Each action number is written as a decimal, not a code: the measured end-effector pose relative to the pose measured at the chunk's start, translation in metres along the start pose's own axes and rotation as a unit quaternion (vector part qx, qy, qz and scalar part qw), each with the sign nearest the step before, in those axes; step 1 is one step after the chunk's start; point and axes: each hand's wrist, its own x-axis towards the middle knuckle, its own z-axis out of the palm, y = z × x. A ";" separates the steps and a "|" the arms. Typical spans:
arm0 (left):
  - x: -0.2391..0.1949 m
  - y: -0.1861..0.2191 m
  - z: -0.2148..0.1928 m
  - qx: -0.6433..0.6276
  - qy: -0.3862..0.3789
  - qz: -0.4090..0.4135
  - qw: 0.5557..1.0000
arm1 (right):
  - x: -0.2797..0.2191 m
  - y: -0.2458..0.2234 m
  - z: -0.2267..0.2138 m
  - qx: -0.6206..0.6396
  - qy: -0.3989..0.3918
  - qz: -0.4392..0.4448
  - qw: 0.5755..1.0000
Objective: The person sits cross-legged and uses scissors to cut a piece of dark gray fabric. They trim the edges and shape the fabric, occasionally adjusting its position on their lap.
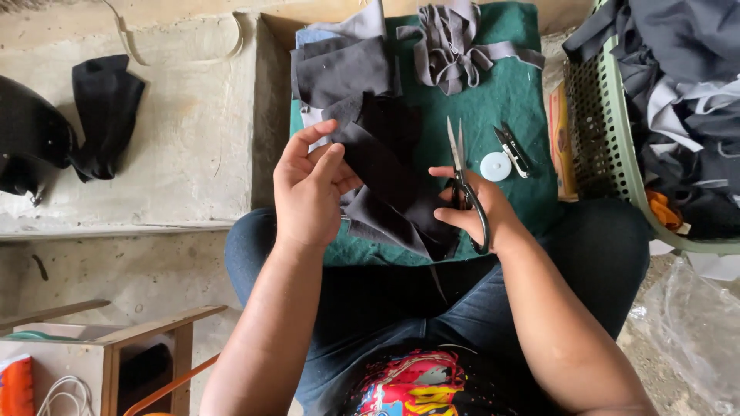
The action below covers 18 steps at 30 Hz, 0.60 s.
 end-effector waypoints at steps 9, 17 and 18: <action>-0.021 -0.021 0.014 0.090 -0.123 -0.078 0.985 | 0.004 0.008 0.024 0.168 -0.012 -0.123 0.978; -0.039 -0.034 0.020 0.244 -0.106 -0.003 0.964 | 0.010 0.011 0.016 0.149 0.081 -0.174 0.970; -0.045 -0.030 0.023 0.301 -0.073 0.007 0.951 | 0.009 0.003 0.014 0.147 0.097 -0.187 0.966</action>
